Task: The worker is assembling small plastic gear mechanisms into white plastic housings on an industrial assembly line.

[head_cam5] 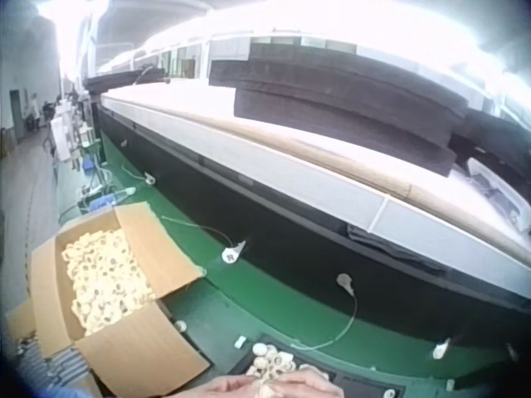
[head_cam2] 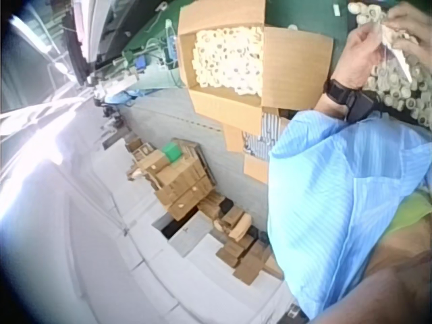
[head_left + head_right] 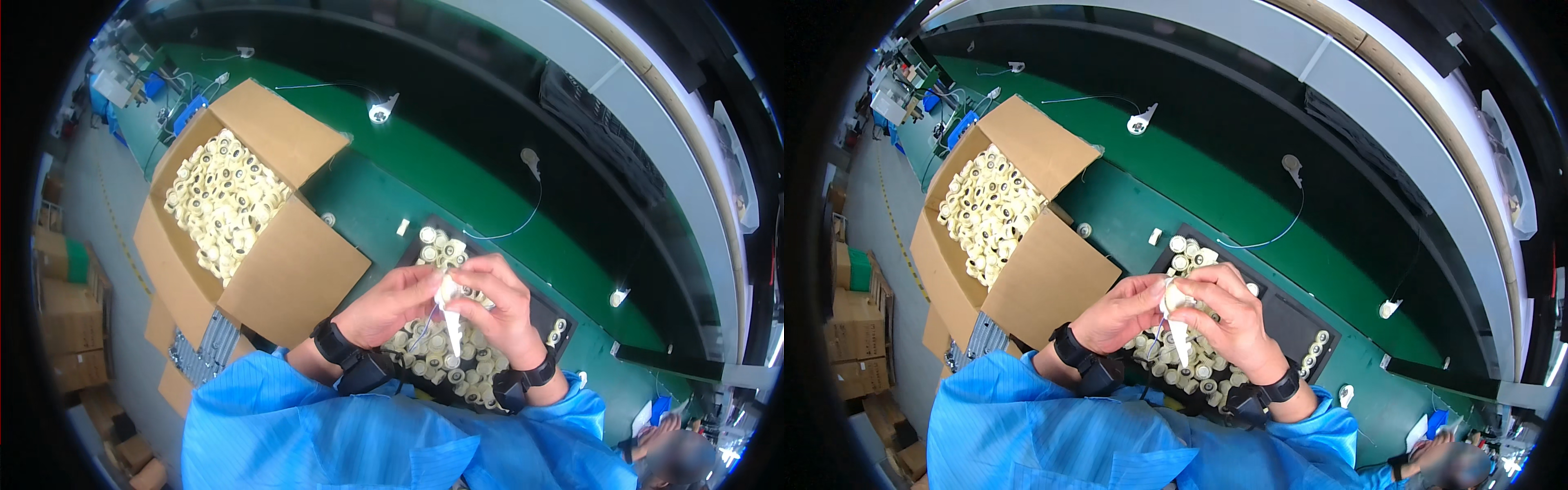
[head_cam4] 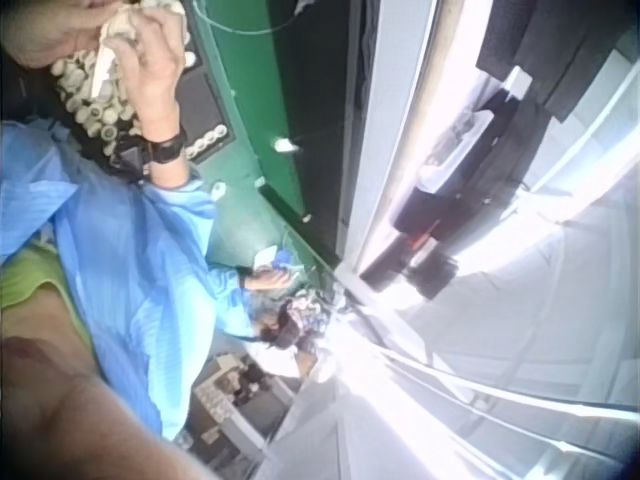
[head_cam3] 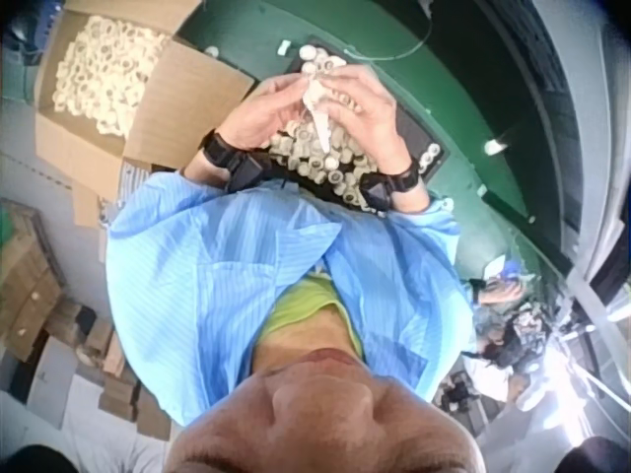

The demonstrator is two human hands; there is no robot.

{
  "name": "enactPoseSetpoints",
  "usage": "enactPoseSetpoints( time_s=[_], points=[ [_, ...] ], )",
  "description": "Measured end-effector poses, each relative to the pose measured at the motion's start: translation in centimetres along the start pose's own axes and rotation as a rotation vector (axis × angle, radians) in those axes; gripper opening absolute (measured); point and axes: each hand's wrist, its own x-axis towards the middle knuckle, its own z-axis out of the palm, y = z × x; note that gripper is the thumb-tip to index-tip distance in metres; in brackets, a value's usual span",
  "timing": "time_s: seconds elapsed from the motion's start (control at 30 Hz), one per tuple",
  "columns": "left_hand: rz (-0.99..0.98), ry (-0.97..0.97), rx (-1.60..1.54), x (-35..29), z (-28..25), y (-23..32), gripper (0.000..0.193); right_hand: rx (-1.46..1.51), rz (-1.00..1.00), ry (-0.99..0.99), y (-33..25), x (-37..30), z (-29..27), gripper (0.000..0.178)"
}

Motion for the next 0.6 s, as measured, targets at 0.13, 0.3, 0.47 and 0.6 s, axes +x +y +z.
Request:
enactPoseSetpoints(
  time_s=[0.13,0.3,0.47,0.6],
  points=[
    [0.043,0.005,0.109,2.2,0.9,1.0,0.038,0.661,0.566,0.027,0.5,0.8,1.2,0.070],
    [0.319,0.049,0.058,9.5,-0.8,5.8,0.031,1.240,0.688,-0.049,2.1,1.8,0.1,0.065],
    [0.422,0.278,0.052,20.4,-5.4,11.0,0.029,1.140,0.702,-0.057,3.5,4.4,-4.6,0.052],
    [0.288,0.584,0.117,29.7,-9.7,12.1,0.023,0.808,0.786,0.059,6.5,5.7,-6.8,0.047]
  ],
)
